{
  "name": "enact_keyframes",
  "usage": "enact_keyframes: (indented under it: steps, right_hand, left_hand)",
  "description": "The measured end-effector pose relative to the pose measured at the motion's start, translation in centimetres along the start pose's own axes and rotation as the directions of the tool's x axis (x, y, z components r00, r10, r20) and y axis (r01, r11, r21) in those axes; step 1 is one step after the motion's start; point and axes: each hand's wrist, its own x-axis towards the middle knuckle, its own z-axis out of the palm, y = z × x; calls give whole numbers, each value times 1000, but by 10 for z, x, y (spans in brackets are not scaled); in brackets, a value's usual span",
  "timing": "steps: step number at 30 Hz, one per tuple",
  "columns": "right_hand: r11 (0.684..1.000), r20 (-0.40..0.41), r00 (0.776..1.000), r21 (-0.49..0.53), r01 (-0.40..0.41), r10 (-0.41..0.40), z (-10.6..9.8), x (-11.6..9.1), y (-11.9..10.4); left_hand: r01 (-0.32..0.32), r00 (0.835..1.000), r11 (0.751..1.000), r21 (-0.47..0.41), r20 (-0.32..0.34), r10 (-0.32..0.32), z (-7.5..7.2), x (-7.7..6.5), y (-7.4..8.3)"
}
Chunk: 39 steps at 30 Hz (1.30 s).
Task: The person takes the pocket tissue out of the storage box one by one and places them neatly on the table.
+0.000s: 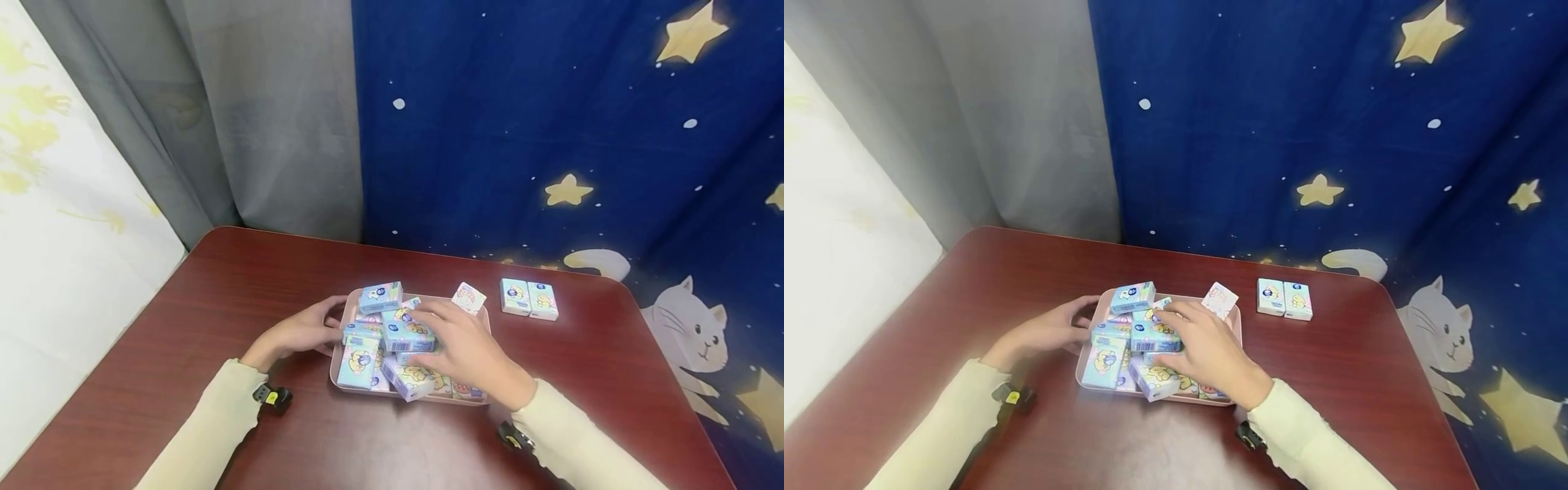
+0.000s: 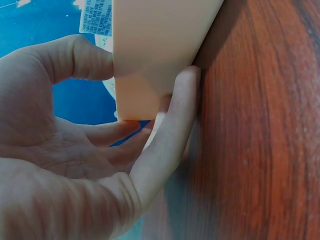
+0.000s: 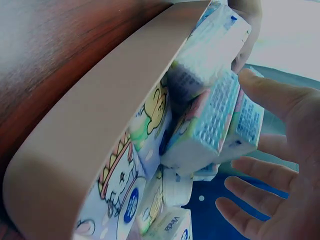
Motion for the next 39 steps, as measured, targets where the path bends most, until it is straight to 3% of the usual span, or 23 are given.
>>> enact_keyframes:
  steps: [6,23,32,39]
  right_hand:
    - [1000,31,999,-2,29,-29,3,3,-2]
    - [996,95,992,27,-85,82,4,1,-6]
    - [997,114,991,-9,-76,76,3,-1,-7]
    - [992,130,984,-1,-126,125,-1,-5,-3]
  left_hand:
    - [3,1000,1000,8,-7,-3,1,1,0]
    - [4,1000,1000,5,-3,-4,1,0,2]
    - [14,1000,1000,22,-13,-14,2,-2,3]
    - [4,1000,1000,16,-8,-4,1,-1,1]
